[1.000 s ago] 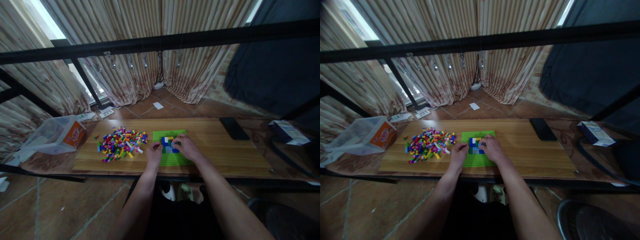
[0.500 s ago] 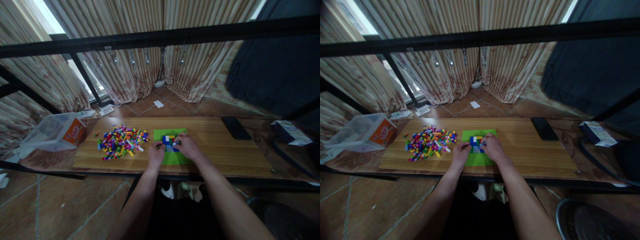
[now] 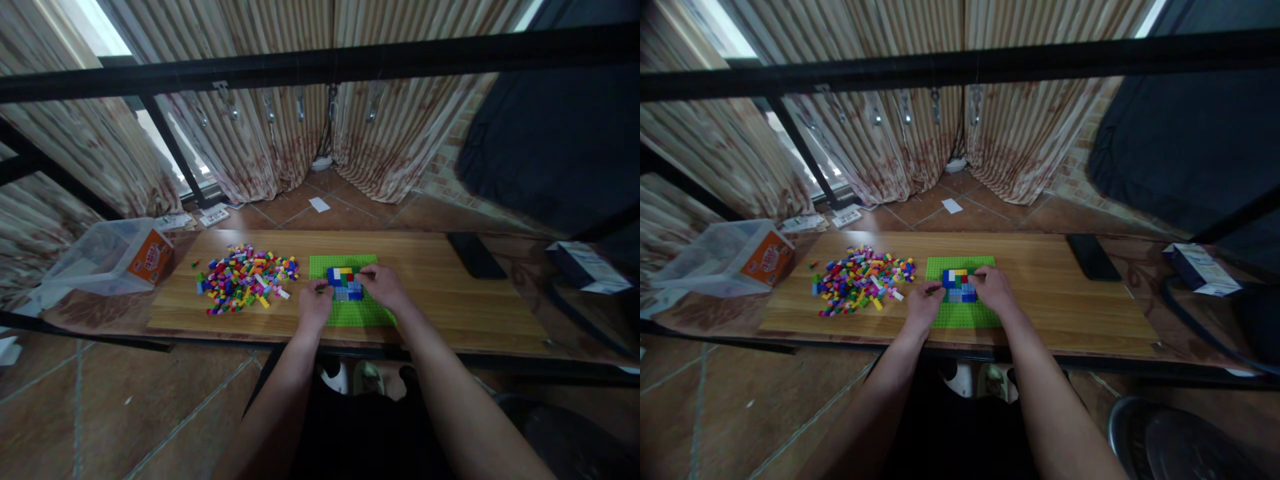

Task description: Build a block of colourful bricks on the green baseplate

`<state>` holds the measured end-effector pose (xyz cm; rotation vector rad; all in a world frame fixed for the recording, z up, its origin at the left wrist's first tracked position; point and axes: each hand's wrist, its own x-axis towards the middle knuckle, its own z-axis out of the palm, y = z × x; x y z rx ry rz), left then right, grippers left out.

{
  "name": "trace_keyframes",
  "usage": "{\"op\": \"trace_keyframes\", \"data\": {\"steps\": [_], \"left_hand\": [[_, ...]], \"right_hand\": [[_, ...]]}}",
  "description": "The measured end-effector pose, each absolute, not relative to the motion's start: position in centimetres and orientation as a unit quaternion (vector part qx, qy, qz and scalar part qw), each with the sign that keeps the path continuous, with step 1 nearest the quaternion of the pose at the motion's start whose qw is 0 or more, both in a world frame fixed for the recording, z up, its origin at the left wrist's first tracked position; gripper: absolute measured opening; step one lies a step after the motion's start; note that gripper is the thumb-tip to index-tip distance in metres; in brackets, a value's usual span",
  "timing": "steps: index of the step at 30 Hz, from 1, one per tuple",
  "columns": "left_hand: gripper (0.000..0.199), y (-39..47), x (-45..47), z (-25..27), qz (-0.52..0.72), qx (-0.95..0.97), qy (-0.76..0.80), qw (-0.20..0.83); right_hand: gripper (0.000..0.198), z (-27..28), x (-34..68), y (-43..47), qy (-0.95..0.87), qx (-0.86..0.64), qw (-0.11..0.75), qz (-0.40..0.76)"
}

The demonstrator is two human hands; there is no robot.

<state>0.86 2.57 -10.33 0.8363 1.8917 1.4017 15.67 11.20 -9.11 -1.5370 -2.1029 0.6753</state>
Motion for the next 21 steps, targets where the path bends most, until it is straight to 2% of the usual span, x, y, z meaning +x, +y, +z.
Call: {"op": "trace_keyframes", "data": {"steps": [10,21], "left_hand": [[0.014,2.6,0.8,-10.4,0.526,0.325,0.721,0.313],[0.015,2.6,1.0,-10.1,0.518,0.321,0.726,0.319]], "right_hand": [[0.029,-9.9,15.1,11.1,-0.746,-0.585,0.205,0.244],[0.021,-10.3,15.4,11.7,-0.751,-0.577,0.21,0.242]]}}
